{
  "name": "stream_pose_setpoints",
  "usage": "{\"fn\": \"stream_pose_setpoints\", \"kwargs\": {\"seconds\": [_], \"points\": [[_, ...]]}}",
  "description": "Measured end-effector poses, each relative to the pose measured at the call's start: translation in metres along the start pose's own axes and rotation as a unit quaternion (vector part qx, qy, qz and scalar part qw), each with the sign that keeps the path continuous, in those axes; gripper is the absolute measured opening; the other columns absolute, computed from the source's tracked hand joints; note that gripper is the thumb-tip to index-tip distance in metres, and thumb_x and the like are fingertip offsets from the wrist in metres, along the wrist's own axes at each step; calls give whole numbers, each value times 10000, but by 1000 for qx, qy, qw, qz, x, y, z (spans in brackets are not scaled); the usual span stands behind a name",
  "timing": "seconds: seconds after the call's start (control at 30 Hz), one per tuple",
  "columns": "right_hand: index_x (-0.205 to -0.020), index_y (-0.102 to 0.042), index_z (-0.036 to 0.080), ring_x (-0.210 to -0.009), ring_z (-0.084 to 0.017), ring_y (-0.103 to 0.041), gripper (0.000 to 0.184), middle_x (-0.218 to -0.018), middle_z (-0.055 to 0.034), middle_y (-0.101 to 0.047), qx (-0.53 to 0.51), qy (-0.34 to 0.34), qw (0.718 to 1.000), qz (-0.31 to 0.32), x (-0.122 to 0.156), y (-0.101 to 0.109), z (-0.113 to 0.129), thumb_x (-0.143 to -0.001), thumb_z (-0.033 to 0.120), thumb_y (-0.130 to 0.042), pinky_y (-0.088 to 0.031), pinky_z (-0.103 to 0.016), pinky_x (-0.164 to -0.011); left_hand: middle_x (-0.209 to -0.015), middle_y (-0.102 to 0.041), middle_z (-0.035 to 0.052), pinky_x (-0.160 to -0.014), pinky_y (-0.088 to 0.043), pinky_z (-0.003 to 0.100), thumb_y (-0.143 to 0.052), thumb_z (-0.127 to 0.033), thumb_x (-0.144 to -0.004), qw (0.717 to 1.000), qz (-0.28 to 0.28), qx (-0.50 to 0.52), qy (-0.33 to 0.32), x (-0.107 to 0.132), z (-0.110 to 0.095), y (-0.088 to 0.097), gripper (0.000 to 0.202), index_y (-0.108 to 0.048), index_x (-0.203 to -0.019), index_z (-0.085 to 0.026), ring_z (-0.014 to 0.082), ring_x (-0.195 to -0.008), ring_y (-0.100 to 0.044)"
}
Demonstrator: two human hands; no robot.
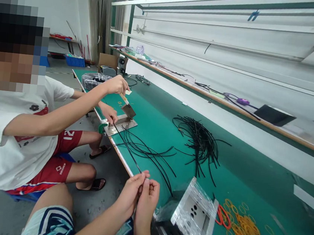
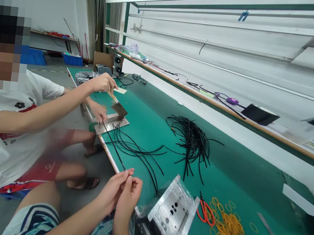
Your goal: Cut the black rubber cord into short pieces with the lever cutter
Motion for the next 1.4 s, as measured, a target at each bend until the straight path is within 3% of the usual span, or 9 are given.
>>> {"fn": "stream_pose_setpoints", "kwargs": {"seconds": [0.13,0.27,0.37,0.53,0.7,0.83,0.97,1.1,1.4], "points": [[-885,-519,192,-712,-141,-587,376,-808,-8,-637,-4,-3,1000,2,-1,11,-1,-772,536,-622,-462,-290,-671,-941,-675,93,-745,-502,208,-857,-445,-586,1000,4,6,15,5,10,-5,449,-731,-881,-131,143,-837,-623],[-802,-477,205,-519,-84,-432,356,-623,67,-521,-39,21,999,-29,-4,26,-2,-764,520,-637,-361,-240,-525,-753,-598,3,-486,-365,152,-831,-451,-622,997,-35,-40,-59,-18,-26,8,410,-703,-867,-149,42,-558,-468],[-806,-473,207,-524,-79,-428,346,-620,73,-500,-57,19,998,-25,-5,25,-3,-761,500,-650,-350,-234,-530,-680,-543,-19,-460,-325,153,-844,-417,-609,996,-13,-31,-84,-32,-48,5,374,-684,-790,-132,33,-516,-406],[-1034,-540,192,-590,-100,-486,450,-817,3,-601,-38,-22,999,23,-5,2,-4,-757,534,-635,-398,-262,-564,-998,-640,54,-487,-380,181,-770,-438,-706,999,-20,-40,7,-23,-26,-1,359,-710,-940,-172,72,-621,-524],[-820,-564,182,-648,-139,-534,349,-714,-1,-603,40,7,999,15,-9,-3,8,-774,524,-612,-420,-280,-612,-1201,-612,83,-620,-457,180,-799,-372,-688,999,22,-42,20,-11,-7,-10,305,-719,-847,-124,77,-728,-557],[-761,-523,186,-560,-92,-427,306,-638,45,-528,-13,26,1000,1,-9,10,9,-779,474,-625,-356,-251,-555,-906,-633,29,-584,-441,182,-816,-383,-667,999,8,-35,-26,-24,-35,-5,364,-676,-927,-170,84,-696,-540],[-742,-486,195,-538,-75,-397,309,-622,64,-498,-120,-3,993,-22,-8,17,2,-734,424,-693,-329,-239,-537,-736,-581,-13,-510,-368,159,-854,-325,-615,996,33,-30,-82,-39,-57,-3,370,-535,-698,-157,45,-559,-440],[-853,-541,176,-558,-72,-434,353,-661,45,-536,-251,-94,962,-62,-11,12,-13,-714,454,-708,-351,-232,-551,-711,-588,-16,-521,-369,170,-868,-340,-577,995,10,-21,-98,-40,-40,2,456,-455,-671,-171,45,-538,-437],[-819,-540,158,-491,-82,-421,375,-631,19,-556,-185,-129,967,-121,-21,30,-25,-790,531,-550,-309,-243,-480,-560,-507,-56,-528,-372,177,-805,-492,-602,992,-34,-65,-99,-42,1,-4,458,-470,-658,-184,62,-521,-454]]}}
Point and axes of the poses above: each hand's wrist, its own x-axis away from the middle knuckle, its own y-axis out of the back of the hand, z = x × y, the point moved 8 cm from there along -x, towards the middle knuckle
